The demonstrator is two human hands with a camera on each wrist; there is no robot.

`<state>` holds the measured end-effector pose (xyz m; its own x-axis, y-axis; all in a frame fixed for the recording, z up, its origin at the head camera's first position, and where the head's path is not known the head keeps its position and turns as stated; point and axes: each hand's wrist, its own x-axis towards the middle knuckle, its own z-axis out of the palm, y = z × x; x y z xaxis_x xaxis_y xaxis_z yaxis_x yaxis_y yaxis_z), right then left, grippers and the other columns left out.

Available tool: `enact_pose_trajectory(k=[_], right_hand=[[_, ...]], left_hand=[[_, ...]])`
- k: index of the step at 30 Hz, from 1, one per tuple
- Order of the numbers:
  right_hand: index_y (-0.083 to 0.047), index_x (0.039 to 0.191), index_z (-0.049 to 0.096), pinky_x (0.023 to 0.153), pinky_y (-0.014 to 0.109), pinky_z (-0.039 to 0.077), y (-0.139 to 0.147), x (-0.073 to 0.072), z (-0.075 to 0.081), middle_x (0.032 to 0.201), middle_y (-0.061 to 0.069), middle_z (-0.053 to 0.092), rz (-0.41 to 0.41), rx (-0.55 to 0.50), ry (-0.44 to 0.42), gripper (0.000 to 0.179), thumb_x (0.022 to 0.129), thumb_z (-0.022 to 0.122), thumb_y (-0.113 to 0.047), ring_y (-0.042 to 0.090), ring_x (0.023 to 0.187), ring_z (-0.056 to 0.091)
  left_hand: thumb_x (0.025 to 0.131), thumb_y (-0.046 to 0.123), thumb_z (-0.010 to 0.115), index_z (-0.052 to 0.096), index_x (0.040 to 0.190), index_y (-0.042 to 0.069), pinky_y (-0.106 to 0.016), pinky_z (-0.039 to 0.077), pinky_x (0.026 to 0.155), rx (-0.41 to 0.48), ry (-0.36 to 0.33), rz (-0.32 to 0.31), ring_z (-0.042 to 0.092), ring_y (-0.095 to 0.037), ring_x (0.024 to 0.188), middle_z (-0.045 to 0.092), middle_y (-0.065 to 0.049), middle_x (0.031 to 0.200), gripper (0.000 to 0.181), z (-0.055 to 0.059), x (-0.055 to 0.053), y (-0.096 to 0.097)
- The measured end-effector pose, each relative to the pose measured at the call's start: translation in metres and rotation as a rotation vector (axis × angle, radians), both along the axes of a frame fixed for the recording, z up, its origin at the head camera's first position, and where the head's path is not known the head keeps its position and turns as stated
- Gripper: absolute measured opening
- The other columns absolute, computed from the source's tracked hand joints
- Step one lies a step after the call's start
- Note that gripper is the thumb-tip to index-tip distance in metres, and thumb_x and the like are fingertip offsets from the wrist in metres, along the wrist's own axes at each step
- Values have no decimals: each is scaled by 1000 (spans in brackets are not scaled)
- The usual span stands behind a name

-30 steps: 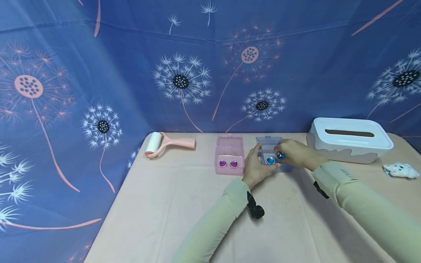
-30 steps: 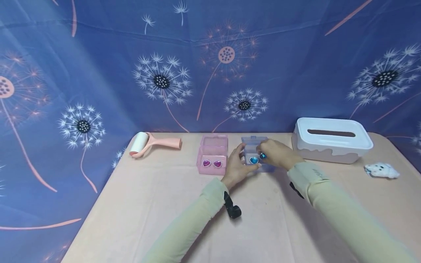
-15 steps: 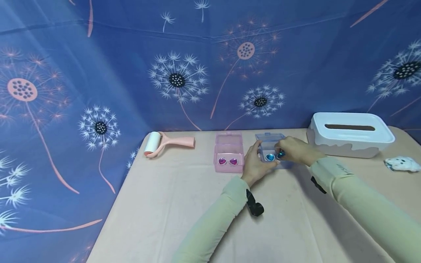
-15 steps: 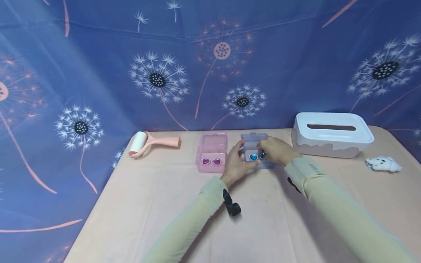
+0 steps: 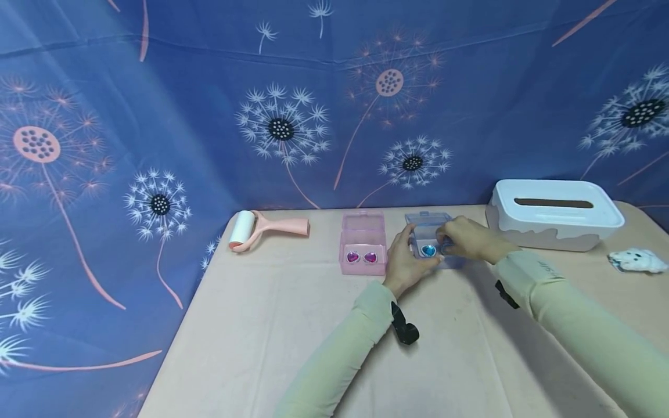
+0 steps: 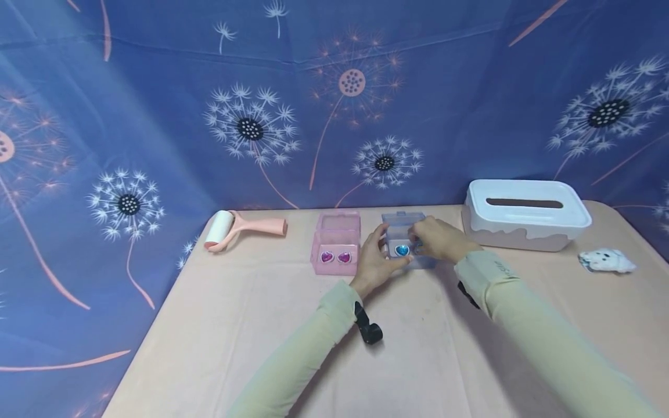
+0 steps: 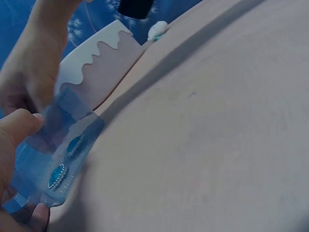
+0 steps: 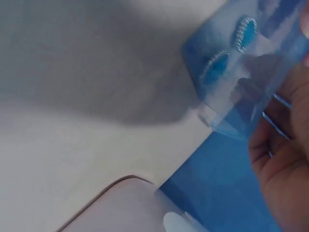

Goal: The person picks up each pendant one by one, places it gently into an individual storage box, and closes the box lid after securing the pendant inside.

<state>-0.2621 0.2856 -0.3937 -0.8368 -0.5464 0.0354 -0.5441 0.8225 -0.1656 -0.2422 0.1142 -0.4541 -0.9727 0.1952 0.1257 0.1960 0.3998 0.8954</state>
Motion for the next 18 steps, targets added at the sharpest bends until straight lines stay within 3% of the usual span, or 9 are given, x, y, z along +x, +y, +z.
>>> enact_pose_trajectory(k=[3, 7, 9, 12, 15, 17, 18], right_hand=[[-2, 86, 72, 63, 38, 54, 4, -1, 5, 78, 7, 70, -46, -130, 64, 7, 79, 71, -1, 19, 70, 64], [4, 107, 66, 72, 49, 56, 6, -5, 11, 96, 21, 70, -265, -339, 112, 22, 90, 61, -8, 34, 85, 67], [7, 123, 57, 81, 55, 53, 7, -7, 13, 113, 28, 64, -408, -425, 49, 37, 97, 54, -19, 42, 99, 63], [8, 141, 37, 95, 61, 45, 9, -8, 9, 133, 36, 48, -580, -482, -126, 60, 102, 38, -38, 50, 118, 50], [11, 145, 26, 101, 62, 41, 13, -9, 0, 139, 38, 40, -636, -504, -281, 69, 103, 27, -43, 52, 125, 44], [12, 145, 27, 103, 60, 41, 14, -9, -7, 139, 37, 40, -651, -545, -334, 67, 103, 26, -41, 51, 126, 43], [12, 144, 29, 97, 57, 47, 14, -10, -11, 130, 39, 47, -654, -568, -328, 64, 104, 27, -38, 50, 117, 51]], left_hand=[[71, 28, 86, 41, 145, 16, -29, 48, 101, 0, -5, 0, 56, -22, 122, 56, -5, 135, 88, -1, 0, 0], [71, 27, 85, 41, 145, 17, -31, 49, 99, 1, -12, 2, 56, -23, 121, 56, -5, 135, 87, -1, 0, 0], [72, 26, 85, 41, 145, 17, -31, 49, 99, 0, -15, -2, 56, -23, 121, 56, -5, 135, 86, -1, 0, 0], [72, 27, 85, 42, 145, 18, -29, 49, 98, 0, -17, -9, 56, -23, 121, 56, -6, 135, 85, 0, 1, 0], [72, 28, 84, 41, 145, 18, -30, 48, 100, -3, -11, -14, 56, -22, 121, 56, -6, 135, 85, -1, 2, 1], [73, 28, 83, 42, 145, 18, -29, 48, 101, -6, -2, -9, 56, -21, 121, 56, -5, 135, 84, -1, 2, 1], [73, 29, 82, 42, 145, 18, -29, 47, 101, -8, 3, -6, 56, -20, 121, 56, -5, 135, 83, -2, 2, 2]])
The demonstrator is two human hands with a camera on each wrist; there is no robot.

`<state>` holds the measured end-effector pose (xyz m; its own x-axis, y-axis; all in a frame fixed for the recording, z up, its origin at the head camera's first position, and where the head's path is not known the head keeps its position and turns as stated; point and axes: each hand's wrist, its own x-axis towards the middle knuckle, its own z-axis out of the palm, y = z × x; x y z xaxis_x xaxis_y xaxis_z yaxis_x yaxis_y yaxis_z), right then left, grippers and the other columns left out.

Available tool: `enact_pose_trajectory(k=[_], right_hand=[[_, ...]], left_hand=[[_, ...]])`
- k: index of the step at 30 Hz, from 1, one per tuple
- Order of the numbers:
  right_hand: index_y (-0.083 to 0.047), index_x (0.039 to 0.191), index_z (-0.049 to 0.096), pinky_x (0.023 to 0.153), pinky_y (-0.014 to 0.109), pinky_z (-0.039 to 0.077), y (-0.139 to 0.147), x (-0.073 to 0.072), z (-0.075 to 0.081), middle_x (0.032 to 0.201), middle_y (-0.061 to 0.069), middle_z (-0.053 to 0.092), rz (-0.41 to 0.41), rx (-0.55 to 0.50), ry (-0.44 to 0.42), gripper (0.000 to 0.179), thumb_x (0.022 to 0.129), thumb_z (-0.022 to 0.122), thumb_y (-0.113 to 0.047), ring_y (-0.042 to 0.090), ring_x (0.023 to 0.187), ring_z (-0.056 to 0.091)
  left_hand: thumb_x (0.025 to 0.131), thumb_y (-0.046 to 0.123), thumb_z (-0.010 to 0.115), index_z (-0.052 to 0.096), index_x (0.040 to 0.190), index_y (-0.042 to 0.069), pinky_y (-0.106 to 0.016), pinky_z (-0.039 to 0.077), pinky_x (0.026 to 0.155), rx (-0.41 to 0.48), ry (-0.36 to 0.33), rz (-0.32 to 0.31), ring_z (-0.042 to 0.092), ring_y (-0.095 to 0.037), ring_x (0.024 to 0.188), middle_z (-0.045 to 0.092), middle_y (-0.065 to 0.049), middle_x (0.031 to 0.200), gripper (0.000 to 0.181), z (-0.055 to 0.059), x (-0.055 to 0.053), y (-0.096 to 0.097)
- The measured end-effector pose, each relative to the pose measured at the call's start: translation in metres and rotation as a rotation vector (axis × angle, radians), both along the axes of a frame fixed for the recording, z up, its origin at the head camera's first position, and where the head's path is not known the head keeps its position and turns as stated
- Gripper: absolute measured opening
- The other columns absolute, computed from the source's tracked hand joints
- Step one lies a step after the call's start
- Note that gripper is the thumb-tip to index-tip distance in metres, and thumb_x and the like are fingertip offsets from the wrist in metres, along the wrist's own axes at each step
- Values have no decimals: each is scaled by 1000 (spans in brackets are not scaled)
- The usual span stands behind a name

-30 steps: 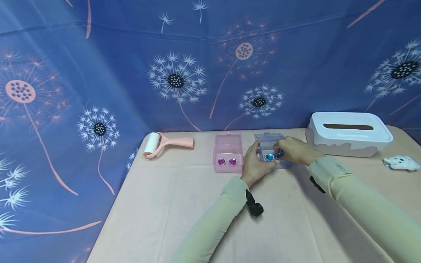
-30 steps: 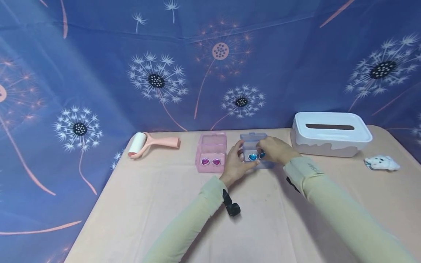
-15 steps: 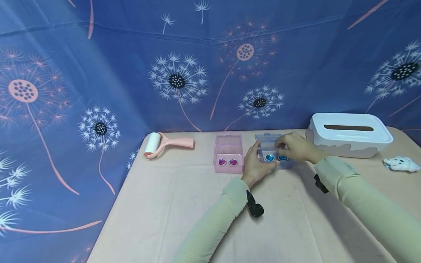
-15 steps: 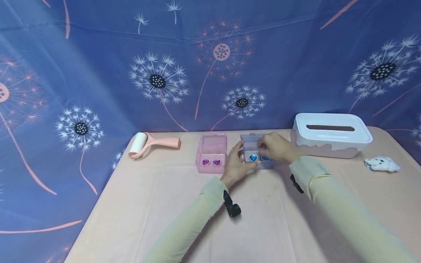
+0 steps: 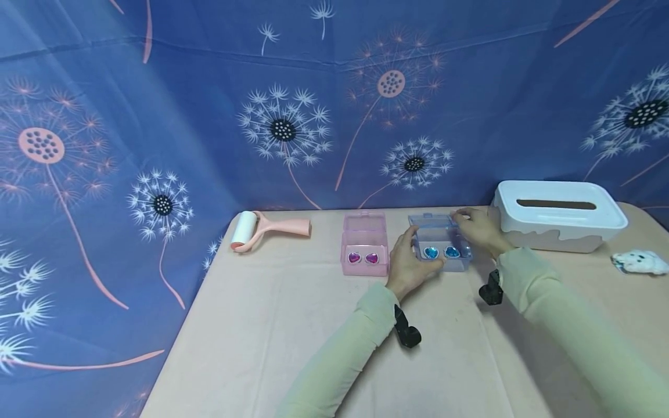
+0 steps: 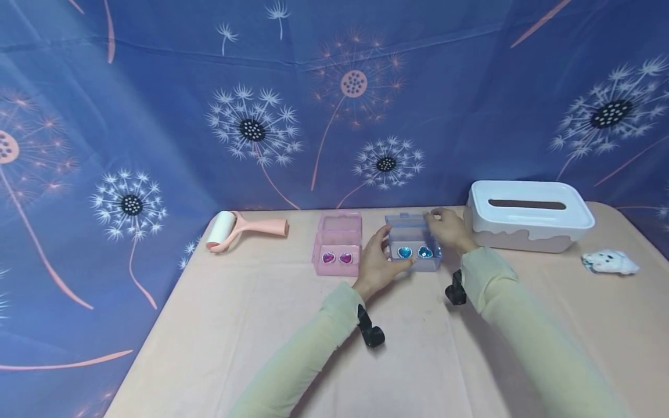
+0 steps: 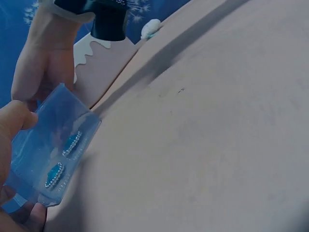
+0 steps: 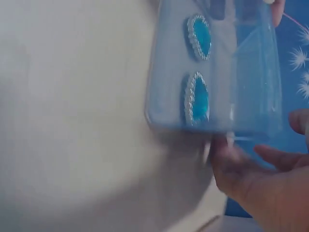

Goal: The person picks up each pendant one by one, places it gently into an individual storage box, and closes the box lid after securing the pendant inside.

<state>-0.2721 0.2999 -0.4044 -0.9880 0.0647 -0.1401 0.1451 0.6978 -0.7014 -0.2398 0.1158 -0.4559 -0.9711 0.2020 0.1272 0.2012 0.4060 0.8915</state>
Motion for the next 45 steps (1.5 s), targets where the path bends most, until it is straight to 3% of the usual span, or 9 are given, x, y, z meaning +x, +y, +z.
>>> enact_pose_trajectory(k=[3, 6, 9, 18, 27, 32, 37, 41, 45], right_hand=[[11, 139, 41, 77, 37, 55, 0, 1, -7, 116, 35, 57, -70, -45, 104, 57, 103, 31, -32, 30, 87, 63], [10, 134, 48, 59, 17, 47, -1, 2, -7, 108, 32, 63, -121, -95, 220, 54, 104, 31, -31, 2, 68, 54], [7, 138, 45, 65, 10, 48, -2, 6, -3, 123, 30, 59, -120, -209, 237, 58, 104, 28, -37, -10, 75, 56], [-4, 141, 44, 87, 29, 53, -3, 11, 7, 117, 6, 67, -24, -436, 158, 76, 99, 15, -61, 3, 93, 66], [7, 129, 49, 82, 21, 54, -1, 13, 5, 95, -19, 66, 17, -477, 176, 78, 100, 15, -58, 1, 90, 67], [11, 133, 46, 87, 16, 52, 5, 18, 7, 116, 4, 66, 87, -409, 173, 75, 102, 19, -53, -2, 97, 63], [14, 142, 31, 107, 41, 45, 13, 28, 7, 142, 34, 40, 219, -307, 144, 71, 105, 20, -46, 34, 126, 52], [6, 147, 30, 107, 57, 37, 19, 40, 2, 147, 31, 36, 274, -263, 132, 63, 106, 24, -42, 50, 133, 37], [-11, 145, 42, 98, 33, 52, 23, 49, -7, 147, 19, 41, 271, -210, 151, 49, 105, 32, -38, 43, 130, 46]], left_hand=[[73, 29, 80, 41, 145, 19, -28, 47, 101, -9, 17, 5, 56, -18, 120, 56, -4, 135, 83, -1, 1, 2], [71, 29, 81, 40, 145, 20, -28, 47, 102, -7, 19, 15, 55, -16, 122, 55, -3, 136, 84, -2, 2, 3], [70, 30, 81, 40, 144, 20, -28, 46, 103, 2, 13, 24, 55, -15, 122, 56, -3, 136, 85, -3, 2, 3], [69, 27, 82, 43, 140, 17, -27, 48, 98, 21, 23, 25, 59, -14, 113, 61, -5, 127, 82, -3, 1, 3], [69, 27, 82, 45, 138, 19, -25, 49, 96, 25, 17, 18, 59, -11, 112, 62, -5, 126, 79, -5, -1, 2], [70, 27, 82, 43, 140, 19, -28, 48, 99, 35, 16, 5, 58, -14, 115, 61, -4, 128, 80, -4, -1, 0], [71, 29, 81, 36, 146, 18, -31, 46, 105, 36, -6, 23, 55, -16, 124, 56, -2, 137, 88, -3, 0, -1], [72, 31, 81, 30, 150, 18, -32, 45, 107, 38, -28, 18, 53, -18, 128, 52, -4, 142, 95, -3, 2, 0], [71, 39, 82, 27, 151, 25, -34, 46, 105, 54, -38, 1, 53, -17, 127, 52, -2, 141, 98, -4, 4, 1]])
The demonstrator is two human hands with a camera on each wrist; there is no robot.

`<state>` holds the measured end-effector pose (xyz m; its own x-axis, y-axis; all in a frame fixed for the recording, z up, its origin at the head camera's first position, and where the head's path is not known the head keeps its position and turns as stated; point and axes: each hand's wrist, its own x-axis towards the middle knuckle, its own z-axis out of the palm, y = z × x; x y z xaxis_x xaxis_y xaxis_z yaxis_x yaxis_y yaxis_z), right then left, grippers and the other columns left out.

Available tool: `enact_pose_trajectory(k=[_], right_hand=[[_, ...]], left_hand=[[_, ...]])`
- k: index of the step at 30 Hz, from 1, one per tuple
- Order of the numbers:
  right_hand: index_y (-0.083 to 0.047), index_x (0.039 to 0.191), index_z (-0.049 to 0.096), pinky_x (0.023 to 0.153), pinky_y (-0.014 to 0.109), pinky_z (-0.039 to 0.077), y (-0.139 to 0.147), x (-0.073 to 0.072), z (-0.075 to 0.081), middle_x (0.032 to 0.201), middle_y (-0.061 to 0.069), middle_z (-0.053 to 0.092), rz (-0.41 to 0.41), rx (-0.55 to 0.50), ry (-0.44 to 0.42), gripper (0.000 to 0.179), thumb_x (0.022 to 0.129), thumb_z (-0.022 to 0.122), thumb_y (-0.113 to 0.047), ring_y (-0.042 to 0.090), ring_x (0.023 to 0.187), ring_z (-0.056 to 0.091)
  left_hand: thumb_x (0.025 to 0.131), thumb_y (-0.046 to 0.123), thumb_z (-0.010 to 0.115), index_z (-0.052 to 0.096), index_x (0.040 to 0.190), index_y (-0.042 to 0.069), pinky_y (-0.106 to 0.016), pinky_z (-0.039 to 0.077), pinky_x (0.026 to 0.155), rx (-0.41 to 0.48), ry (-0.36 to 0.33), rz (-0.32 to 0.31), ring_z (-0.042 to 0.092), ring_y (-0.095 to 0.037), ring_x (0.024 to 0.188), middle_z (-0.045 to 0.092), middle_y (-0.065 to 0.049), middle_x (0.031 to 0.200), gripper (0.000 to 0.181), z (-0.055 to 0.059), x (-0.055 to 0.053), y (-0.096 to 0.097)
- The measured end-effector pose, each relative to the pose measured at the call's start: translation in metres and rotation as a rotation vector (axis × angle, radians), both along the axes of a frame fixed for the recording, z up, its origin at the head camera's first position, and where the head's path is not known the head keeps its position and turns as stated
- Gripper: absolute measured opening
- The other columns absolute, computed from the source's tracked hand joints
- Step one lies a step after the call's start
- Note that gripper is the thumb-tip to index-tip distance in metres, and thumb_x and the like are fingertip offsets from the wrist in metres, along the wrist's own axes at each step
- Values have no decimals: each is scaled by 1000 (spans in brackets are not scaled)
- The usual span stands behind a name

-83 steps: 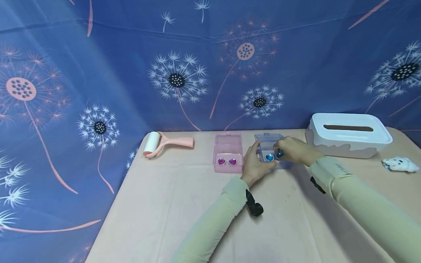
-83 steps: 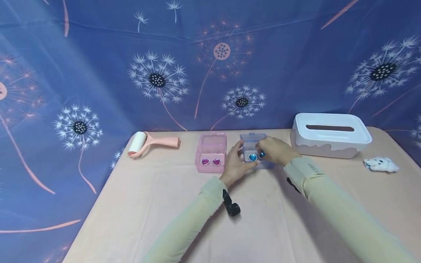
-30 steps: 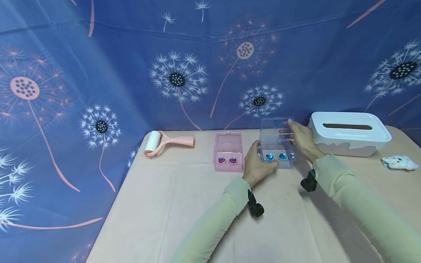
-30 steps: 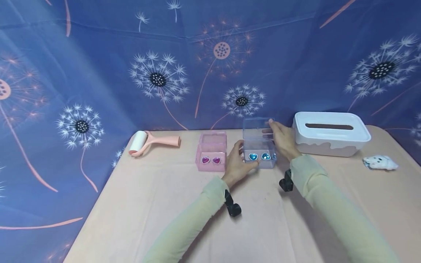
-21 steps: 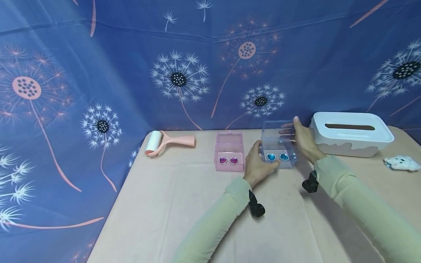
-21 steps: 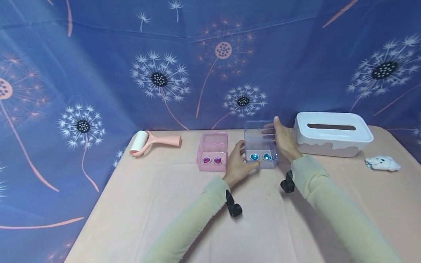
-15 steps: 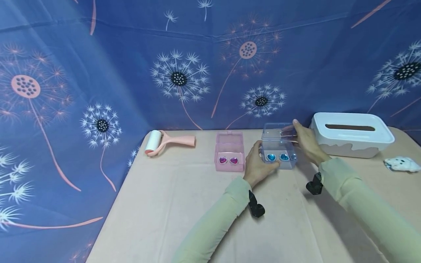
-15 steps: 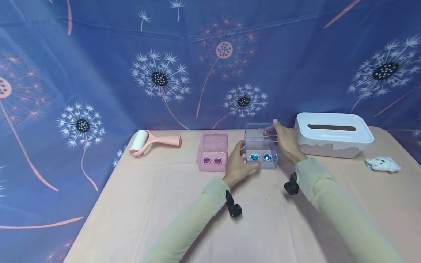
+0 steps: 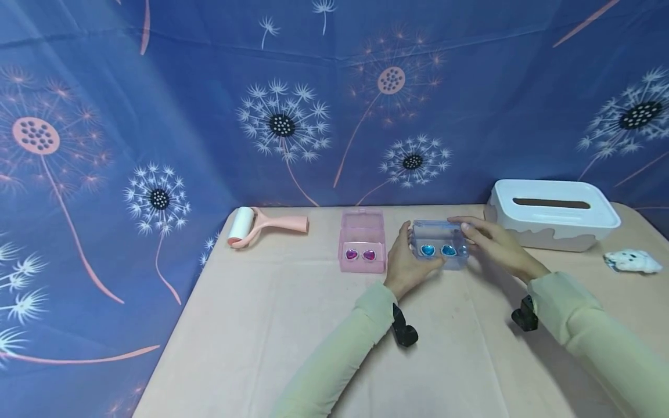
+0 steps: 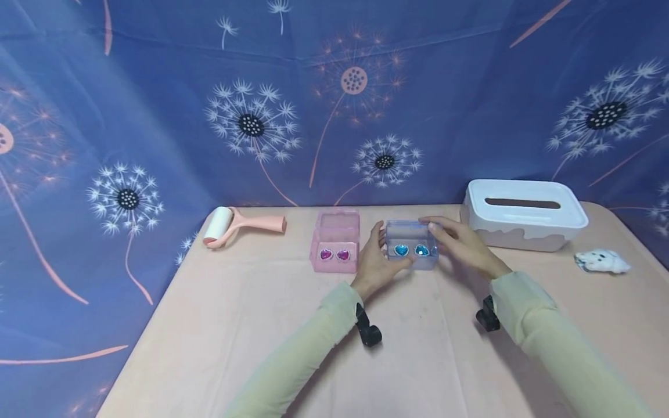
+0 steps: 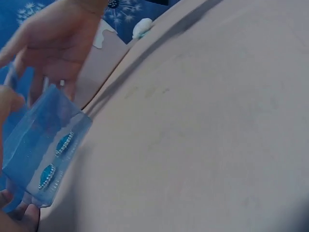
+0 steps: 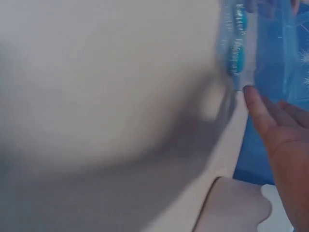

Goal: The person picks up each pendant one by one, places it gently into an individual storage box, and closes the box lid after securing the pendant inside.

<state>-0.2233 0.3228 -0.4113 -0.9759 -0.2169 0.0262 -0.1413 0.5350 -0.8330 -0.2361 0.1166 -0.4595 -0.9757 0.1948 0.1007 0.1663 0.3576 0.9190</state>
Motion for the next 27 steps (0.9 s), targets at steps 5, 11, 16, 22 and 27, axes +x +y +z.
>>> enact_pose_trajectory(k=[5, 11, 16, 22, 27], right_hand=[[-17, 147, 41, 88, 20, 54, 1, 7, -12, 148, 17, 40, -13, 36, 21, 47, 104, 39, -36, 41, 125, 50], [-14, 146, 43, 90, 40, 56, 5, 12, -22, 152, 21, 36, 19, 89, 99, 45, 103, 46, -27, 46, 124, 50], [-15, 146, 44, 100, 51, 49, 9, 15, -28, 155, 21, 30, -3, 84, 44, 46, 102, 47, -31, 39, 133, 45], [-16, 144, 46, 88, 6, 44, 8, 15, -33, 153, 16, 36, -31, 51, 45, 46, 100, 53, -30, 18, 128, 50], [-17, 143, 48, 89, 0, 35, 5, 13, -33, 152, 13, 40, -48, 29, 39, 50, 97, 59, -31, 37, 136, 40]], left_hand=[[74, 50, 79, 26, 150, 37, -40, 46, 104, 23, 3, -46, 52, -20, 127, 49, 4, 142, 94, -1, 0, -3], [86, 56, 63, 34, 147, 42, -45, 40, 110, 3, 2, -43, 44, -20, 135, 43, 6, 149, 69, -1, 0, -3], [91, 51, 56, 42, 144, 35, -40, 38, 112, -13, 30, -42, 45, -19, 135, 43, 5, 150, 58, -1, 1, 0], [92, 40, 58, 43, 144, 31, -35, 41, 110, -34, 54, -28, 48, -19, 132, 45, 2, 148, 55, -3, 0, 0], [91, 34, 61, 43, 144, 30, -34, 40, 111, -66, 76, -23, 47, -18, 134, 45, 2, 148, 56, -3, -1, 0]])
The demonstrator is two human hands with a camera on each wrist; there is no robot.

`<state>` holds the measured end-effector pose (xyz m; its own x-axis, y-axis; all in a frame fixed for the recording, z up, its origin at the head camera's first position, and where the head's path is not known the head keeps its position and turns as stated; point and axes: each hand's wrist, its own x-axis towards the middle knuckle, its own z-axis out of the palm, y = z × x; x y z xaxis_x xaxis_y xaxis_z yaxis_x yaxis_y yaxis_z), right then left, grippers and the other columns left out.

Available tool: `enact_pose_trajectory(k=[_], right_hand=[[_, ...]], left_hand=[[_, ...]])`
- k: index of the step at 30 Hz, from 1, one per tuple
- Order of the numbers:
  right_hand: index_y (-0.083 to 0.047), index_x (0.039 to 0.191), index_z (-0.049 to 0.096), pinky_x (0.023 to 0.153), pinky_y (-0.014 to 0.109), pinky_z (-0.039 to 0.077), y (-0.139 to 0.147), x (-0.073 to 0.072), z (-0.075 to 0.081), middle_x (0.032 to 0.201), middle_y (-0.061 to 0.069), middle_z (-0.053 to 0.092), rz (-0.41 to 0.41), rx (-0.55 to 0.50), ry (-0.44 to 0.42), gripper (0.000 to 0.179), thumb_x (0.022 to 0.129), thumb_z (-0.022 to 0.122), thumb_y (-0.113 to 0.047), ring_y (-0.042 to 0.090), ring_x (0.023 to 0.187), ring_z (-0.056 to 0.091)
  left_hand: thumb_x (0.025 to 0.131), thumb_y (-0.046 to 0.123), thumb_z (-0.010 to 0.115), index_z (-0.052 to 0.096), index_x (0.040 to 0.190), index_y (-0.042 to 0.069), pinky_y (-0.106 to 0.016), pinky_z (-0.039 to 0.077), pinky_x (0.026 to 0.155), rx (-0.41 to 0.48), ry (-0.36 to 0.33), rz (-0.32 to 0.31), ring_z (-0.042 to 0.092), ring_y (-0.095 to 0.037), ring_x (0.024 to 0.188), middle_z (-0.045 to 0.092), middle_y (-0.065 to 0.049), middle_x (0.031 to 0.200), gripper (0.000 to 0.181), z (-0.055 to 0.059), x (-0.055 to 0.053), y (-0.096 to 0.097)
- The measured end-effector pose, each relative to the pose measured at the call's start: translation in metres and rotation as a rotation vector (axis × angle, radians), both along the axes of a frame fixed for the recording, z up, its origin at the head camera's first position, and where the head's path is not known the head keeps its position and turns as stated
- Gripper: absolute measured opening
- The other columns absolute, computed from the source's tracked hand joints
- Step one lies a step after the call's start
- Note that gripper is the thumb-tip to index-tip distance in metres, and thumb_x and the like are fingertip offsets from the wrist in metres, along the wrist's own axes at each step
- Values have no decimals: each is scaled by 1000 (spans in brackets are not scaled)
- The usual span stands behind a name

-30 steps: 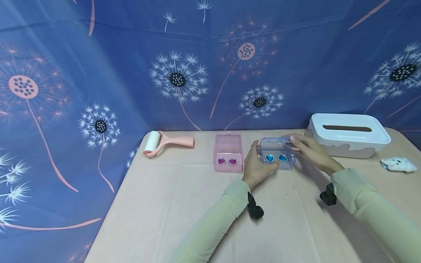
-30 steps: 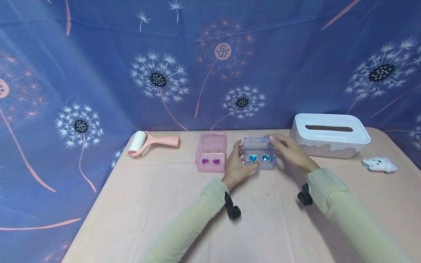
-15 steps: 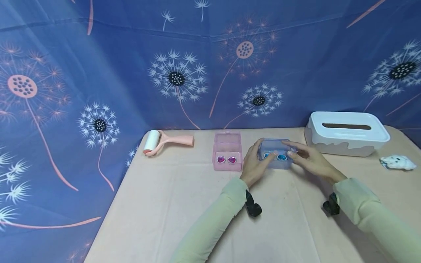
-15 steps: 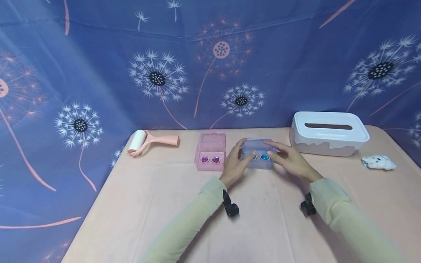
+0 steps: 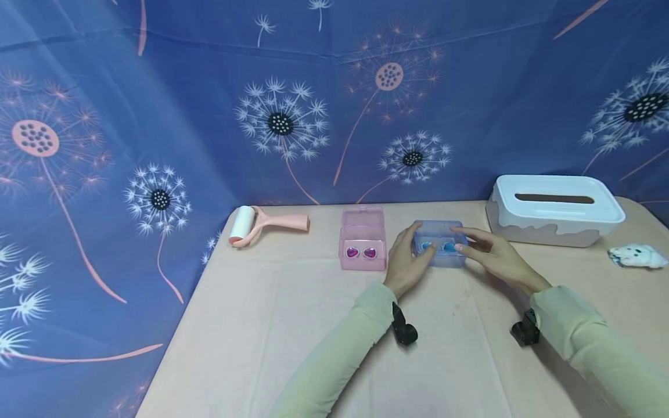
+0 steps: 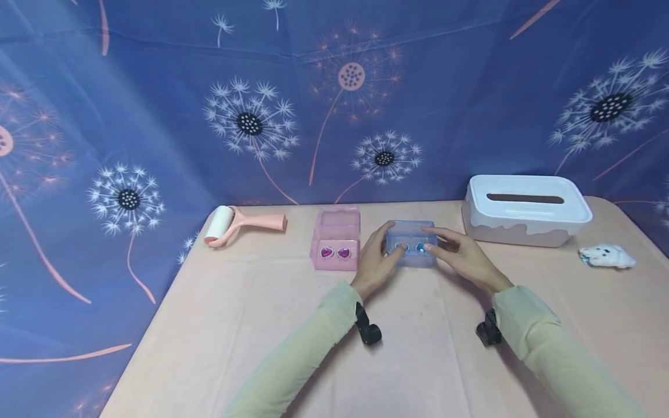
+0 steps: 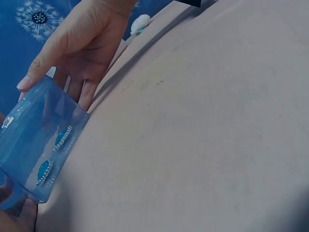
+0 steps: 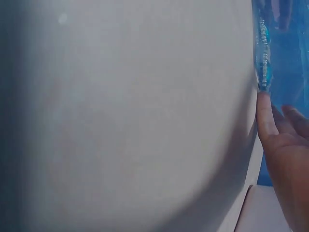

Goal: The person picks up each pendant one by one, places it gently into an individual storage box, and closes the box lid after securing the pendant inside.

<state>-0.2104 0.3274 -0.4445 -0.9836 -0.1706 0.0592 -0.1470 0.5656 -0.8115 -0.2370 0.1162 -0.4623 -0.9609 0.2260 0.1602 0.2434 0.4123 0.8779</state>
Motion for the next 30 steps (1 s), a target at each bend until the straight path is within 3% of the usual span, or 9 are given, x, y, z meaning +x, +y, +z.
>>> enact_pose_trajectory(k=[3, 4, 7, 10, 19, 24, 28, 30], right_hand=[[-17, 143, 47, 102, 20, 45, -1, 0, 1, 152, 13, 39, -20, -6, -21, 52, 96, 60, -33, 39, 137, 39], [-18, 143, 47, 102, 21, 45, -1, 0, 1, 153, 13, 38, -27, -9, -28, 52, 95, 61, -34, 39, 137, 39], [-17, 143, 48, 101, 19, 45, -2, 0, 0, 153, 13, 38, -37, -24, -33, 53, 95, 62, -34, 38, 137, 39], [-16, 141, 50, 88, -1, 38, -3, -1, -3, 152, 12, 39, -47, -54, -27, 51, 94, 62, -32, 34, 136, 41], [-7, 142, 47, 87, 0, 39, -9, 1, 0, 149, 23, 39, 6, -77, 19, 52, 96, 60, -26, 44, 132, 41], [-8, 143, 46, 85, 0, 38, -10, 2, 3, 150, 21, 39, -8, -72, -4, 53, 96, 60, -29, 44, 133, 41], [-7, 148, 36, 83, 3, 44, -8, 2, 6, 152, 25, 34, -41, -63, -31, 59, 98, 56, -32, 48, 133, 39], [-6, 150, 30, 80, 5, 48, -9, 2, 10, 150, 28, 32, -90, -70, -15, 62, 99, 53, -34, 42, 128, 47]], left_hand=[[90, 33, 62, 44, 144, 29, -35, 39, 112, -11, 14, -3, 46, -18, 135, 45, 1, 148, 57, 1, -1, 0], [90, 32, 63, 44, 143, 28, -35, 39, 112, -11, 16, -4, 45, -18, 135, 45, 1, 148, 57, 2, -1, 0], [90, 32, 64, 43, 144, 28, -38, 38, 112, -11, 16, -10, 44, -19, 136, 45, 1, 148, 58, 4, 0, -1], [90, 31, 64, 42, 144, 27, -38, 38, 113, -14, 22, -17, 43, -19, 137, 44, 0, 149, 59, 4, 1, -1], [94, 36, 58, 33, 150, 26, -46, 40, 111, -79, 13, -20, 40, -28, 139, 35, -6, 154, 61, 6, 6, -4], [94, 37, 58, 32, 150, 22, -45, 44, 107, -158, 93, -14, 39, -30, 139, 23, -10, 158, 64, 19, 19, -13], [90, 32, 62, 37, 147, 18, -42, 43, 109, -186, 196, -96, 35, -26, 142, 18, -8, 159, 64, 38, 30, -31], [88, 30, 65, 39, 145, 17, -42, 42, 110, -183, 251, -132, 34, -25, 143, 20, -8, 158, 64, 50, 32, -45]])
